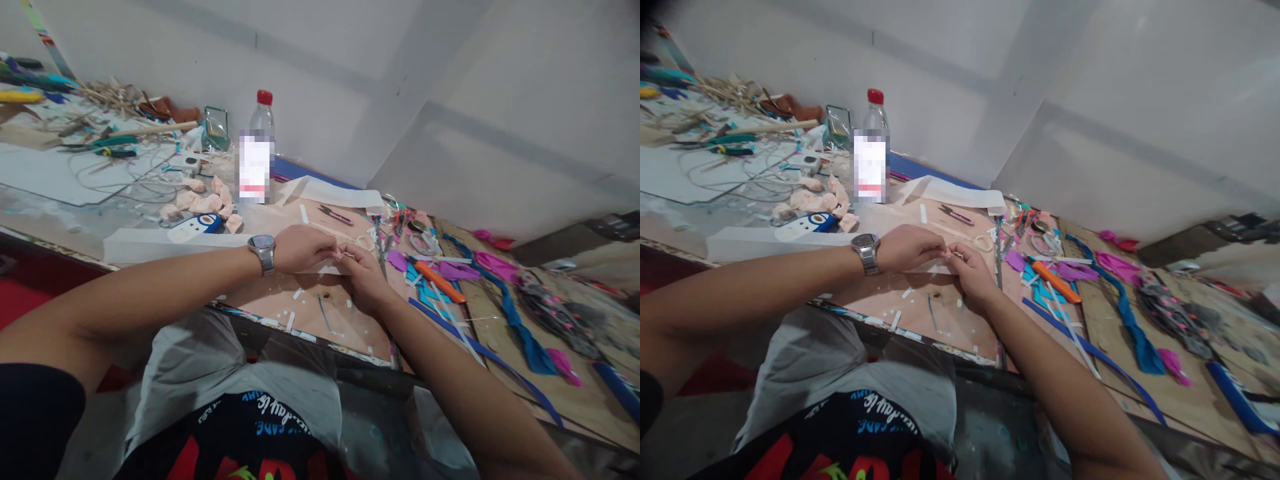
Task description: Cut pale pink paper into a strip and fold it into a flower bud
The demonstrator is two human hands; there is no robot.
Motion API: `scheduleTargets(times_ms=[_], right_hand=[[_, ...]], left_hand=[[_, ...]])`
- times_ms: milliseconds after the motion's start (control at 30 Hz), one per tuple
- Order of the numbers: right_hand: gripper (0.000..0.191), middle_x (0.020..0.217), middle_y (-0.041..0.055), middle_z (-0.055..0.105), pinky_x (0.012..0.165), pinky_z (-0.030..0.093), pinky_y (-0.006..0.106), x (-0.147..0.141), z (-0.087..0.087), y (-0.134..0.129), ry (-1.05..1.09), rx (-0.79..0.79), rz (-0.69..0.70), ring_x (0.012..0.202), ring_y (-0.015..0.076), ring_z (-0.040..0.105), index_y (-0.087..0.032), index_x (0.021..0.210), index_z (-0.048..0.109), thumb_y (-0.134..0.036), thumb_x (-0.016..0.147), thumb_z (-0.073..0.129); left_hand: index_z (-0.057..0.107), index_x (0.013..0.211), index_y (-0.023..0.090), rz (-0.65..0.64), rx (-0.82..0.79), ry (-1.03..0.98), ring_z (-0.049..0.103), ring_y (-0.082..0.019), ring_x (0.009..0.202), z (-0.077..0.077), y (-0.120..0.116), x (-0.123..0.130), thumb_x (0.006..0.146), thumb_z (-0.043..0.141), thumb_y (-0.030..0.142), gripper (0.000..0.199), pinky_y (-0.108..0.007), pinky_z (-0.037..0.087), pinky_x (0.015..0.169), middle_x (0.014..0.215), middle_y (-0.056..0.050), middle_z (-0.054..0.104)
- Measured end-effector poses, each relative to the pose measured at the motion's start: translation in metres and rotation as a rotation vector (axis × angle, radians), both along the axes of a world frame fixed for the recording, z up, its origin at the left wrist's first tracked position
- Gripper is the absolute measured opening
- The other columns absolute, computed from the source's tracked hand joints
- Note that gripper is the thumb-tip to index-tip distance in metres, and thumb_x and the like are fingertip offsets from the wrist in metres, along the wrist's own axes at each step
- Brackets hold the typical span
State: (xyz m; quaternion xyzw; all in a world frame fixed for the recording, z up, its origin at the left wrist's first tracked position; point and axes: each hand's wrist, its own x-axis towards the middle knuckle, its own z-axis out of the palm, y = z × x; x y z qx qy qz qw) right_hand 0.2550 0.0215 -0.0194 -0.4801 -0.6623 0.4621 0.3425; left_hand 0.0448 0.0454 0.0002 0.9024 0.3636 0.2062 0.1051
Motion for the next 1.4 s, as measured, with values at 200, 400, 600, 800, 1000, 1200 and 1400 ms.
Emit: scheduleTargets(times_ms=[200,400,600,800,1000,1200,1400], right_hand=[[0.043,0.082,0.0023,0.059,0.065,0.041,0.023,0.003,0.0,0.003,-0.009,0.008,-0.04,0.074,0.0115,0.049,-0.017,0.089,0.063,-0.058,0.081,0.073],[0.035,0.073,0.0001,0.052,0.06,0.033,0.022,0.002,0.001,0.001,-0.039,0.023,-0.046,0.066,0.0091,0.042,-0.016,0.084,0.061,-0.051,0.081,0.068],[0.036,0.074,0.001,0.055,0.061,0.034,0.022,0.0,0.007,-0.001,-0.097,0.066,-0.07,0.067,0.0099,0.045,-0.015,0.086,0.063,-0.051,0.081,0.066],[0.035,0.079,0.0037,0.063,0.067,0.039,0.024,0.002,0.008,0.002,-0.188,0.178,-0.082,0.073,0.0121,0.05,-0.014,0.085,0.069,-0.049,0.081,0.067],[0.036,0.076,0.0035,0.063,0.064,0.039,0.023,0.004,0.006,0.003,-0.226,0.233,-0.083,0.071,0.0124,0.051,-0.015,0.084,0.069,-0.05,0.085,0.066],[0.04,0.085,0.0046,0.071,0.066,0.042,0.025,0.007,0.005,0.005,-0.274,0.252,-0.047,0.072,0.0133,0.056,-0.015,0.095,0.075,-0.053,0.085,0.069],[0.038,0.086,0.0065,0.073,0.078,0.047,0.028,0.008,0.005,0.008,-0.296,0.312,-0.058,0.079,0.0157,0.061,-0.015,0.089,0.076,-0.052,0.084,0.07]], left_hand=[[0.077,0.105,0.022,0.024,-0.01,0.038,0.071,-0.022,0.095,0.002,-0.001,-0.002,0.105,0.045,0.044,0.038,-0.031,0.035,0.07,0.104,-0.006,0.08],[0.076,0.098,0.022,0.0,-0.017,0.05,0.069,-0.02,0.086,0.004,-0.004,-0.001,0.105,0.044,0.046,0.041,-0.031,0.031,0.066,0.097,-0.007,0.079],[0.076,0.099,0.02,0.039,-0.023,0.078,0.07,-0.022,0.088,0.002,-0.001,-0.003,0.103,0.046,0.043,0.037,-0.032,0.032,0.066,0.099,-0.009,0.08],[0.077,0.099,0.02,0.029,-0.037,0.058,0.069,-0.022,0.087,0.001,0.001,-0.004,0.102,0.046,0.044,0.039,-0.032,0.036,0.068,0.098,-0.009,0.08],[0.078,0.106,0.019,0.027,-0.066,0.012,0.07,-0.021,0.087,-0.003,0.006,-0.007,0.101,0.05,0.046,0.039,-0.031,0.039,0.07,0.098,-0.009,0.08],[0.079,0.107,0.019,0.008,-0.108,-0.019,0.068,-0.019,0.083,-0.004,0.007,-0.008,0.101,0.05,0.047,0.041,-0.029,0.038,0.069,0.095,-0.008,0.08],[0.08,0.105,0.017,-0.006,-0.14,-0.025,0.067,-0.018,0.081,-0.004,0.007,-0.007,0.1,0.05,0.044,0.04,-0.029,0.036,0.068,0.093,-0.008,0.08]])
